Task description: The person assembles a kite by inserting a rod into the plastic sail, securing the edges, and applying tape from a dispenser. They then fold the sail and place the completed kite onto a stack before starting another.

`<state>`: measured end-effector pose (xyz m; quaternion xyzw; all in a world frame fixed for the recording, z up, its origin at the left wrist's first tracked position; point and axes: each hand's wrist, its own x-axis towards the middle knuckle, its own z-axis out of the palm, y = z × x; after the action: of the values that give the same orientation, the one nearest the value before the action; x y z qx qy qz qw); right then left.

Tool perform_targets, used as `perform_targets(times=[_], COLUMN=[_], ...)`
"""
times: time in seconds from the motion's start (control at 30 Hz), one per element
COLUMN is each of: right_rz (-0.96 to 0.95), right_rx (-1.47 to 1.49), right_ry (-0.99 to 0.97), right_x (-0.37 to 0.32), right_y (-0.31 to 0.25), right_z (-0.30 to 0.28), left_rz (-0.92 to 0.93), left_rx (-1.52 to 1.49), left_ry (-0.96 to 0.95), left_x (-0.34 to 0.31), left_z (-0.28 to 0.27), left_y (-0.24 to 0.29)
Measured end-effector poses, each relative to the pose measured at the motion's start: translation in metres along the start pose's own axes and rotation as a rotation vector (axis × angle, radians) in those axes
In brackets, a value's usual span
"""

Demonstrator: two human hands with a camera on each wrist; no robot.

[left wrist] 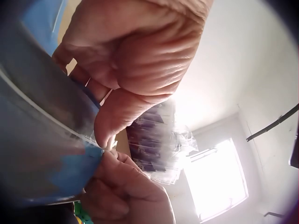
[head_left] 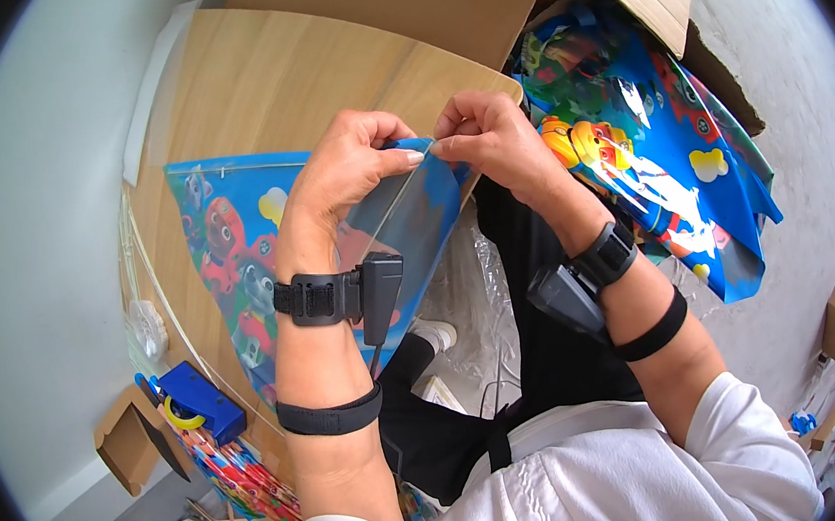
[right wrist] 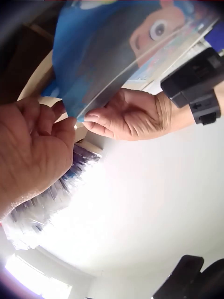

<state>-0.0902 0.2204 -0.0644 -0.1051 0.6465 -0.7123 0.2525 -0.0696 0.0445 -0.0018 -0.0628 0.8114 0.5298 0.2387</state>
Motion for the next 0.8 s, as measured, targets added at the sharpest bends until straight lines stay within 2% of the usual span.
perform_targets(times=[0.07, 0.13, 0.23, 0.43, 0.67, 0.73, 0.77, 0.8], right_rz=[-0.029, 0.114, 0.148, 0.211, 0.177, -0.104, -0.103, -0.286], right_rx=[0.006, 0.329, 0.437, 0.431, 0.315, 0.107, 0.108, -0.088], right_ry=[0.053, 0.069, 0.16, 0.267, 0.38, 0.511, 0.511, 0.537], right_x=[-0.001, -0.006, -0.01, -0.014, -0.016, -0.022, -0.025, -0.029], right_y=[0.005, 0.003, 0.003, 0.001, 0.002, 0.003, 0.004, 0.004], right_z=[0.0, 0.002, 0.008, 0.016, 0.026, 0.03, 0.032, 0.033], left_rz=[-0.01, -0.022, -0.053, -0.038, -0.044, -0.046, -0.044, -0.041], left_rx=[-0.015, -0.03, 0.011, -0.036, 0.003, -0.012, -0.001, 0.01], left_ry=[0.001, 0.003, 0.026, 0.074, 0.069, 0.077, 0.087, 0.096], left_x=[0.0, 0.0, 0.002, 0.004, 0.002, 0.001, 0.001, 0.001], left_z=[0.001, 0.002, 0.003, 0.006, 0.005, 0.005, 0.005, 0.005], left_y=[0.0, 0.0, 0.001, -0.004, 0.0, 0.0, 0.0, 0.0])
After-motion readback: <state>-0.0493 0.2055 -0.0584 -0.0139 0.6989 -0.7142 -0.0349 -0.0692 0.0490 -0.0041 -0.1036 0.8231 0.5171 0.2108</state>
